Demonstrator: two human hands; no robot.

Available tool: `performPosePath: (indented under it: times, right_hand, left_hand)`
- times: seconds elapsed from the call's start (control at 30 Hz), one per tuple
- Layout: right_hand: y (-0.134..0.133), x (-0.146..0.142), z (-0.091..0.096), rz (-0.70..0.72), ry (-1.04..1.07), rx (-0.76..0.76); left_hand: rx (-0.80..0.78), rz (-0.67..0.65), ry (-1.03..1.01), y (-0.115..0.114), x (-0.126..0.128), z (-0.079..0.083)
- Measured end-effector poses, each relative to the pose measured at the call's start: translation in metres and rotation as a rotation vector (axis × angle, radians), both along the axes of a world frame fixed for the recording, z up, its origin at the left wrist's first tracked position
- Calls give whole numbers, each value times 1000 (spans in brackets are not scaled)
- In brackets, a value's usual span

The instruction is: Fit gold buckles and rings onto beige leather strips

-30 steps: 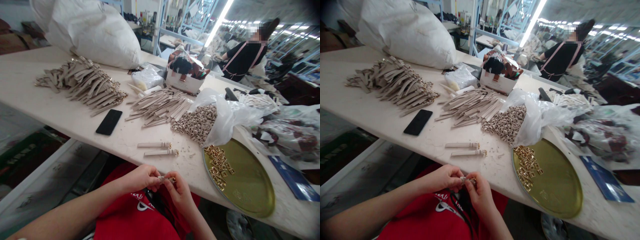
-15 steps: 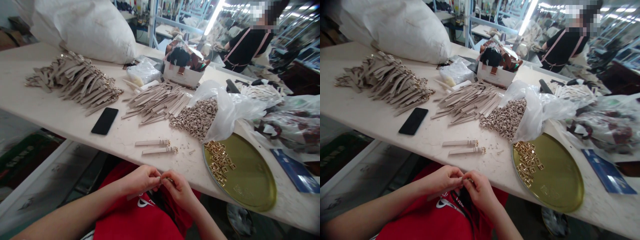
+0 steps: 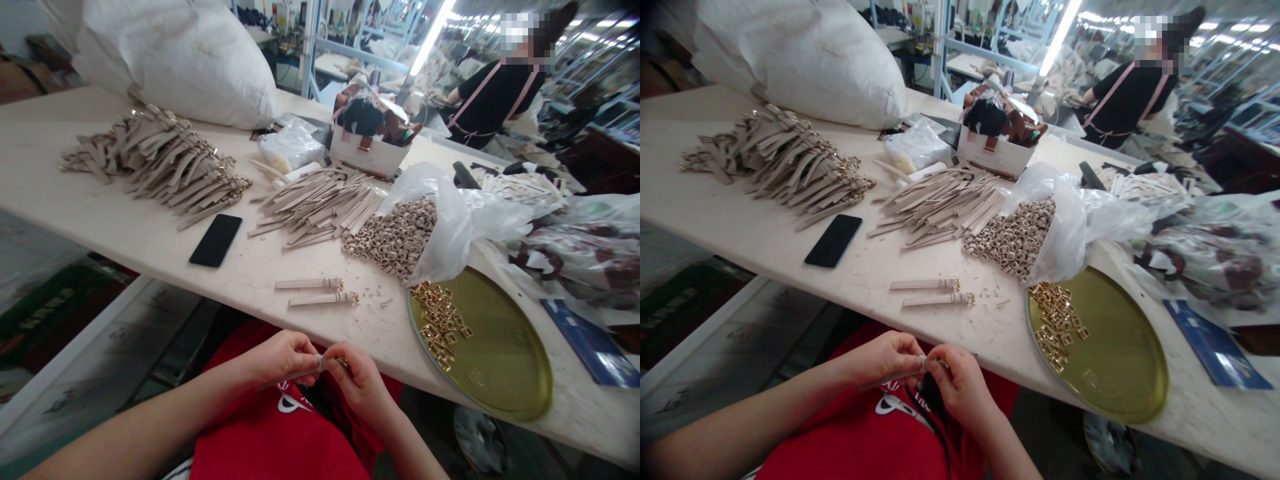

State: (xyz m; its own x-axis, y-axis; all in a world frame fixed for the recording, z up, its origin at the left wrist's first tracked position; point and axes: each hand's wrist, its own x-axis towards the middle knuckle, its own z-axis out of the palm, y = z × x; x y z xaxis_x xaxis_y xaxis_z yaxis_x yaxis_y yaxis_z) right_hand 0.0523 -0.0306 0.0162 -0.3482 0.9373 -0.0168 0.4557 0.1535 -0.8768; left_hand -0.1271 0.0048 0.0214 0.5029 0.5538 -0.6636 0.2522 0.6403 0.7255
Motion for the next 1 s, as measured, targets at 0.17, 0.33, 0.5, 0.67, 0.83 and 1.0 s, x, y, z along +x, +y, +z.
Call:
performPosePath:
  times: [0.17, 0.33, 0.5, 0.67, 0.83, 1.0]
  right_hand:
    - [-4, -3, 10, 98, -146, 94]
    - [-12, -12, 2, -18, -4, 36]
    - [-18, -20, -13, -266, 88, 61]
    - [-15, -22, -16, -263, -12, 137]
    - [-14, -18, -15, -244, -65, 170]
    - [-15, -18, -20, -335, 0, 138]
  left_hand:
    - [109, -6, 39, -11, -3, 2]
    - [156, 19, 36, -15, 0, 8]
    - [92, -47, -24, -10, -4, 12]
    - [131, -97, -19, -7, -1, 7]
    - [154, -86, 35, -8, 6, 3]
    - [216, -147, 64, -1, 5, 7]
